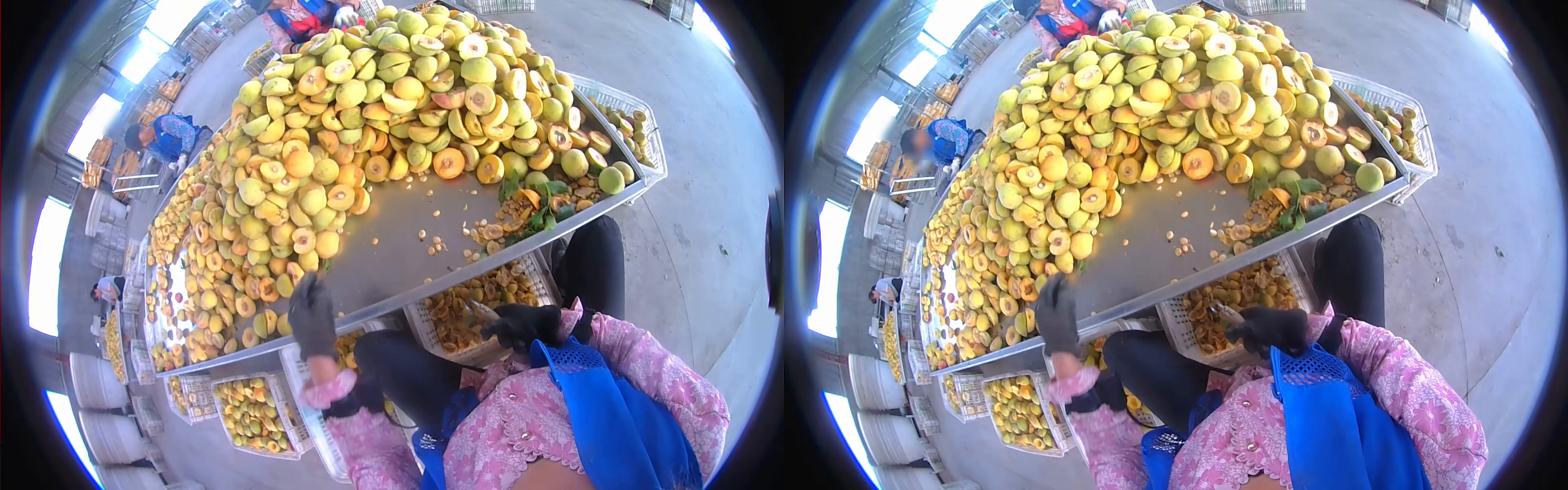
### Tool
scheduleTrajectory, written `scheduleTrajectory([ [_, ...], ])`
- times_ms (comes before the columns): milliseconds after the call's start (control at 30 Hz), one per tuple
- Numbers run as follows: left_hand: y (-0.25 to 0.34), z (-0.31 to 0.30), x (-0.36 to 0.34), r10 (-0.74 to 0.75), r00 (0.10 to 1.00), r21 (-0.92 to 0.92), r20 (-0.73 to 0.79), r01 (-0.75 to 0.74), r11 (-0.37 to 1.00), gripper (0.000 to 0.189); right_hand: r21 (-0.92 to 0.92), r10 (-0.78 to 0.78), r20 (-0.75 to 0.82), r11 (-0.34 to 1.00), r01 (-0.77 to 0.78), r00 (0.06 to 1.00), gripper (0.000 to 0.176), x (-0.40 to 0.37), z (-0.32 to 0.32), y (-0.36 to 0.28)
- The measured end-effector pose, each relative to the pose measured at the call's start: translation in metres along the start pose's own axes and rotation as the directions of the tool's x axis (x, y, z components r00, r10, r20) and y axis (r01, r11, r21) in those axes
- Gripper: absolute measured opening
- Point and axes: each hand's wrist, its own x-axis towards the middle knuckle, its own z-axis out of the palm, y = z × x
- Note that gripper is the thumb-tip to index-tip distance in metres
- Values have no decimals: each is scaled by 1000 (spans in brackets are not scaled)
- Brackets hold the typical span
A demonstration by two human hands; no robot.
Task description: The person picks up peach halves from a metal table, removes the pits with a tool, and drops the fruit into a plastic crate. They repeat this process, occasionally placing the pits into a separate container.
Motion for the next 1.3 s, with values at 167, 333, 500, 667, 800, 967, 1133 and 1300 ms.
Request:
scheduleTrajectory([
  [167, 8, 99, 122, 262, 956, 148, 131, -280, 948, 36, 513, -454, 249, 811, 282, 855, 46, 30, -40, 55],
  [333, -6, 152, 172, -6, 964, 633, 268, -171, 755, 41, 306, -127, -162, 936, 173, 978, 29, -1, -29, 8],
  [500, -4, 143, 170, -88, 944, 692, 317, -166, 702, 38, -50, -128, -101, 991, 124, 987, 23, 5, -41, 14],
  [667, 16, 134, 148, -59, 932, 705, 356, -227, 672, 39, 257, -59, -132, 962, 91, 989, 18, 9, -38, 22],
  [800, -7, 151, 133, -53, 923, 665, 381, -234, 710, 36, 125, -193, -56, 972, 199, 980, 14, 6, -45, 29],
  [967, -39, 142, 100, -238, 841, -43, 485, 295, 955, 35, 417, -267, -4, 875, 245, 964, 18, 1, -46, 24],
  [1133, -12, 122, 33, 261, 868, -465, 422, -39, 884, 32, -186, -116, -83, 977, 99, 990, 29, -24, -23, -24],
  [1300, 49, 124, -40, -50, 724, -723, 688, 690, 41, 41, -211, -214, -155, 961, 179, 965, 33, -47, -1, -51],
])
